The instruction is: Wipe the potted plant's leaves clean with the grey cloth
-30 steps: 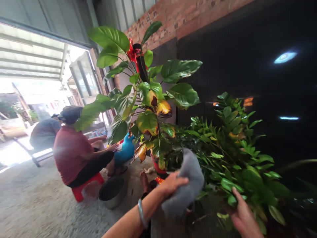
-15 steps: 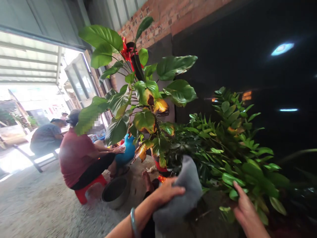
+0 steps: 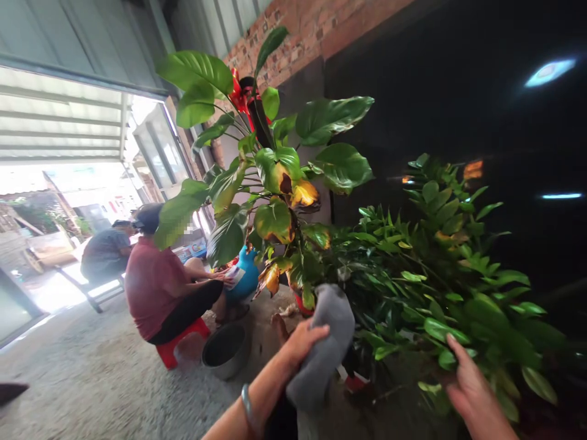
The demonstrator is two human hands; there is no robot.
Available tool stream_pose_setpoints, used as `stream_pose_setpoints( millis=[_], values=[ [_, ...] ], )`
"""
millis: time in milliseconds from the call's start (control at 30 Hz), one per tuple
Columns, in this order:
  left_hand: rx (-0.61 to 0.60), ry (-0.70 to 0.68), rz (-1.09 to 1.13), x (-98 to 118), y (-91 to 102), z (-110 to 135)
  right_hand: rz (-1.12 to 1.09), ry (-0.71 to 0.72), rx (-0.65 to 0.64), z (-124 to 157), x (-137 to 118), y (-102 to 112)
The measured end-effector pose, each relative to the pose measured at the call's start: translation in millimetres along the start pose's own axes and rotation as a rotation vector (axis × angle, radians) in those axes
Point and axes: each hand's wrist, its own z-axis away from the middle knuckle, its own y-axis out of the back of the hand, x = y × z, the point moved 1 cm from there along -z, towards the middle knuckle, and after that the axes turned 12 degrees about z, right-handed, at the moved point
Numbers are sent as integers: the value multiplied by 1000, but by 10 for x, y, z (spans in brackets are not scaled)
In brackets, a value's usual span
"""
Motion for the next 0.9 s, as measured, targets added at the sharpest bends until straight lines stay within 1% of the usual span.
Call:
stream_pose_setpoints(
  millis=[33,67,100,133,200,267,300,333,367,400,467,500,533,567,600,633,667,733,800,833,867,900],
  values=[
    [-40,32,-6,-93,38,85,10,-4,-6,0,-1,2],
    [-64,43,-1,-133,80,168,15,-7,-12,-1,-4,4],
    [-67,29,20,-111,120,236,17,-7,-16,-3,-8,7],
    [-52,-2,48,-30,151,277,17,-7,-11,-8,-10,10],
    [1,-101,112,253,175,261,15,-10,12,-30,-3,18],
    [41,-202,162,550,144,130,11,2,30,-64,17,24],
    [63,-230,180,645,116,41,10,12,22,-81,31,25],
    [87,-239,192,682,86,-48,7,26,12,-95,44,25],
    [113,-231,195,654,58,-125,4,37,3,-105,56,25],
    [129,-195,187,562,39,-180,3,42,-4,-109,65,25],
    [116,-90,143,246,45,-204,13,34,-13,-102,71,24],
    [67,11,107,61,74,-172,23,26,-16,-92,67,24],
    [8,61,90,-99,119,-115,35,23,-23,-81,58,24],
    [-20,89,78,-213,176,-44,41,20,-31,-69,47,24],
    [-43,107,81,-267,233,30,40,18,-35,-59,35,24],
    [-48,98,99,-251,281,94,30,17,-32,-52,24,24],
    [-34,78,122,-169,309,138,18,20,-24,-47,15,24],
    [22,10,183,136,287,139,-1,35,7,-47,11,20],
    [84,-74,227,495,172,23,-10,70,40,-53,21,9],
    [116,-115,237,641,97,-65,-12,89,40,-57,31,0],
    [145,-140,239,741,24,-159,-15,102,34,-60,42,-7],
    [175,-149,235,784,-37,-249,-19,111,22,-63,53,-14]
  ],
)
